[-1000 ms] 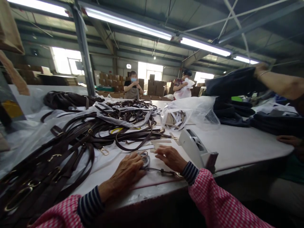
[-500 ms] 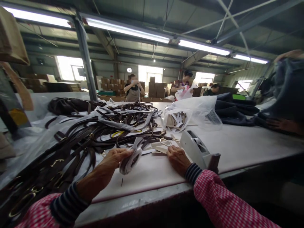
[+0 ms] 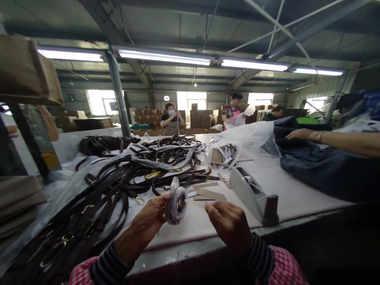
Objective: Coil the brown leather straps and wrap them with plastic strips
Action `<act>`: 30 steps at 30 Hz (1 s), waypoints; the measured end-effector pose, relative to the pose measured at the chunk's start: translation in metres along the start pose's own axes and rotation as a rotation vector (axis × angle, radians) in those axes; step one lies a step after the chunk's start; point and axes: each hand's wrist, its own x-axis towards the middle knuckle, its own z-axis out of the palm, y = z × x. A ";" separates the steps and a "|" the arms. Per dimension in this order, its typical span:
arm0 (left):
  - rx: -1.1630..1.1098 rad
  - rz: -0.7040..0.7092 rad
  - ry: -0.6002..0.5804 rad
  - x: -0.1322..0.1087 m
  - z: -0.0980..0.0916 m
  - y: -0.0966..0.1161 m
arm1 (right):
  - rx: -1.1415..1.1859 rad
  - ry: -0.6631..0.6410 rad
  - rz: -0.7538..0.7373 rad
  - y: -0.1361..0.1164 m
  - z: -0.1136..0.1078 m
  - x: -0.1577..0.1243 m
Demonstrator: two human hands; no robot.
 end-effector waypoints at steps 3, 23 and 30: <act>0.035 0.016 -0.078 -0.009 0.007 0.000 | -0.066 0.066 -0.154 -0.014 -0.008 0.005; 1.188 0.617 -0.049 -0.010 0.028 -0.015 | 0.154 -0.036 -0.178 -0.021 0.003 0.012; 1.485 0.762 -0.227 0.002 0.021 -0.050 | 0.486 -0.249 0.066 -0.019 0.032 -0.007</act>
